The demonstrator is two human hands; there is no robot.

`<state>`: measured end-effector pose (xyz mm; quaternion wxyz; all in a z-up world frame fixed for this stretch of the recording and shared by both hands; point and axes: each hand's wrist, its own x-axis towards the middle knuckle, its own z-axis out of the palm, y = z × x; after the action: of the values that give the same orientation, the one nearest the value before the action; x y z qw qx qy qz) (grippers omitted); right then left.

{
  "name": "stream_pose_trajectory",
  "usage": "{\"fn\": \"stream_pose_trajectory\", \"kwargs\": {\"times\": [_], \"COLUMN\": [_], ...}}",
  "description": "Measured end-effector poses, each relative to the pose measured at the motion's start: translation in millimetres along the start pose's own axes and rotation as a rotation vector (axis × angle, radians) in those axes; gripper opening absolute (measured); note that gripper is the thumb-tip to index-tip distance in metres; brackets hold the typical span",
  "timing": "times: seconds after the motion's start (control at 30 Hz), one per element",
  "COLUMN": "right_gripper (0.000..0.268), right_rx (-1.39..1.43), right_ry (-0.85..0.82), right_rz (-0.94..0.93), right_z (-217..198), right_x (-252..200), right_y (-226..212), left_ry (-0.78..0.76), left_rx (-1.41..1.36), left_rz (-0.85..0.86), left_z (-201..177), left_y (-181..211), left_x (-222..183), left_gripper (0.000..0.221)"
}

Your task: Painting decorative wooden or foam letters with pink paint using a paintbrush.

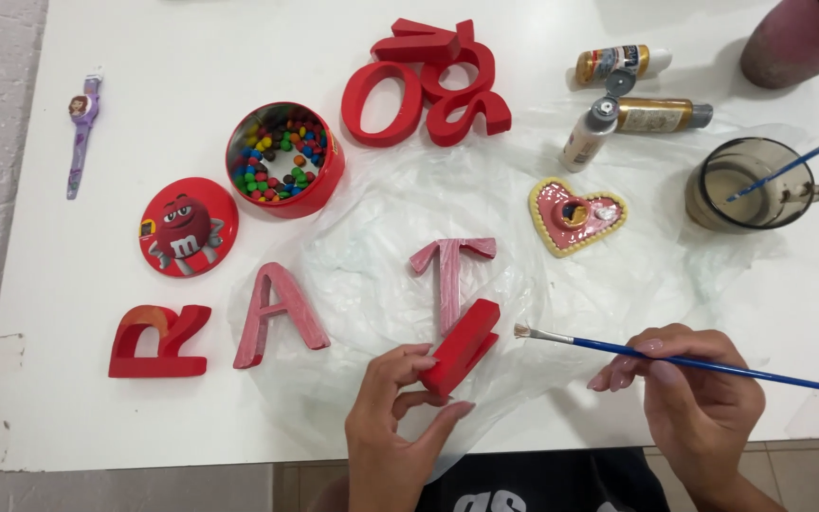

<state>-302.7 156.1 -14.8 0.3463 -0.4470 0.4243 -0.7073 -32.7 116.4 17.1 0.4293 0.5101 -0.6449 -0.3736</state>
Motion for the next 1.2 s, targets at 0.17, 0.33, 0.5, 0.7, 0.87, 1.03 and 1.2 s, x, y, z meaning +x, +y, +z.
{"fn": "stream_pose_trajectory", "kwargs": {"times": [0.17,0.33,0.5,0.7,0.87,1.03,1.2], "right_gripper": [0.009,0.011,0.011,0.017,0.017,0.015,0.016], "right_rx": [-0.02,-0.084,0.051,0.097,-0.025,-0.068,-0.097], "right_ry": [-0.033,-0.105,-0.219,-0.292,-0.261,-0.142,-0.217], "right_rz": [0.031,0.101,0.275,0.37,0.398,0.362,0.356], "right_z": [1,15,35,43,37,39,26], "right_x": [7,17,19,25,25,27,32], "right_y": [-3,-16,-12,-1,6,1,12], "left_ry": [0.164,0.215,0.253,0.253,0.232,0.204,0.243], "left_rx": [0.006,-0.018,-0.173,-0.107,-0.154,-0.107,-0.052], "left_rz": [0.078,0.061,0.066,0.089,0.082,0.135,0.152], "left_z": [9,24,28,32,30,28,29], "left_y": [-2,-20,-29,-36,-44,-49,-49], "left_x": [-9,-23,-21,-25,-28,-29,-25], "left_gripper": [0.039,0.044,0.038,0.032,0.029,0.03,0.029]}}
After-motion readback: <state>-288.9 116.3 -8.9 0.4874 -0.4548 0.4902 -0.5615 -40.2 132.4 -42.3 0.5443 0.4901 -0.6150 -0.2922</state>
